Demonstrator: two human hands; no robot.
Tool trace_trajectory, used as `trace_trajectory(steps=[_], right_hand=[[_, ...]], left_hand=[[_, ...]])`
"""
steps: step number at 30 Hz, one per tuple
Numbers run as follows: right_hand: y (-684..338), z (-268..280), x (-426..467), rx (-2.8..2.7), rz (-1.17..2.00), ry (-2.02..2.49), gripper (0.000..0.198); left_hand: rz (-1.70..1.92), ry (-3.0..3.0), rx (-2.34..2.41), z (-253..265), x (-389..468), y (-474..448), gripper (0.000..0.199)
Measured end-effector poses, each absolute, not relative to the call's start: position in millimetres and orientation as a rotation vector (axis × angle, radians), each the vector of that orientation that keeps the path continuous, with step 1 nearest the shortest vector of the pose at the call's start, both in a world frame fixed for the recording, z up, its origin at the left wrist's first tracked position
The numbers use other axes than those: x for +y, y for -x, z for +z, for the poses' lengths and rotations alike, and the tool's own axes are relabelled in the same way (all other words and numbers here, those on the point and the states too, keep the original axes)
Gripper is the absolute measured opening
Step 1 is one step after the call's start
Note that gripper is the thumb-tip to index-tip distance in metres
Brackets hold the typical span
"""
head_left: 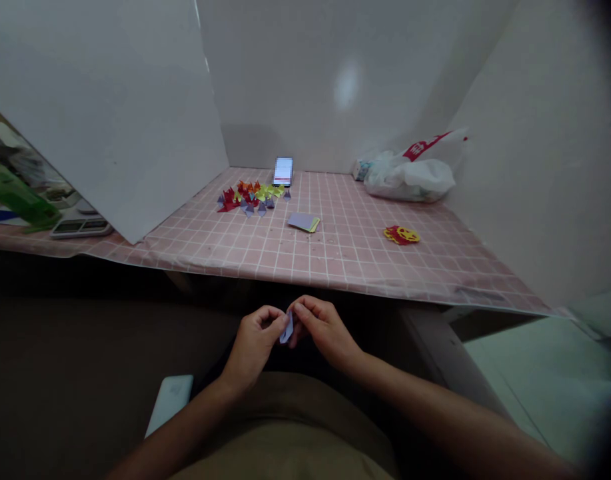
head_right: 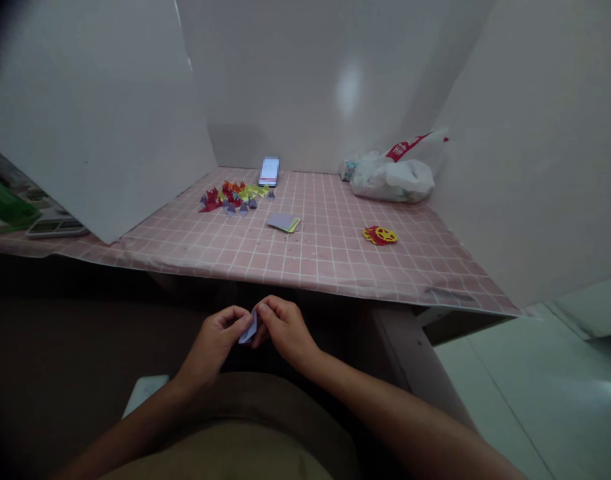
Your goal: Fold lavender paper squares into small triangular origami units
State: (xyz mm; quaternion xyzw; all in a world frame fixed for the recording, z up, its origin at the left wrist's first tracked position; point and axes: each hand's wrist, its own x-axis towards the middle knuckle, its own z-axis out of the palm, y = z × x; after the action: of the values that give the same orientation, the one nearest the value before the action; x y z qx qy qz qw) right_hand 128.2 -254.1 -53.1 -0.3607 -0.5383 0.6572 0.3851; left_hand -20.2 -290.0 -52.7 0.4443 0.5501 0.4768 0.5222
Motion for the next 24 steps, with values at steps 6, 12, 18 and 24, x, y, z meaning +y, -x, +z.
trace_trajectory(steps=[6, 12, 18, 24], right_hand=[[-130.7, -51.3, -251.7, -1.488, 1.605, 0.944, 0.018], [-130.7, -51.8, -250.8, -1.557, 1.523, 1.003, 0.025], [-133.8, -49.9, -245.3, -1.474, 1.595, 0.936, 0.028], [-134.9, -47.7, -246.7, -1.666, 1.486, 0.998, 0.018]], left_hand=[[1.102, -1.124, 1.316, -49.4, -290.6, 20.6, 0.027], [1.077, -1.197, 1.321, -47.3, -290.2, 20.8, 0.026], [1.099, -1.172, 1.33, -47.3, -290.7, 21.9, 0.024], [1.083, -1.254, 1.334, -48.0, -291.8, 22.1, 0.025]])
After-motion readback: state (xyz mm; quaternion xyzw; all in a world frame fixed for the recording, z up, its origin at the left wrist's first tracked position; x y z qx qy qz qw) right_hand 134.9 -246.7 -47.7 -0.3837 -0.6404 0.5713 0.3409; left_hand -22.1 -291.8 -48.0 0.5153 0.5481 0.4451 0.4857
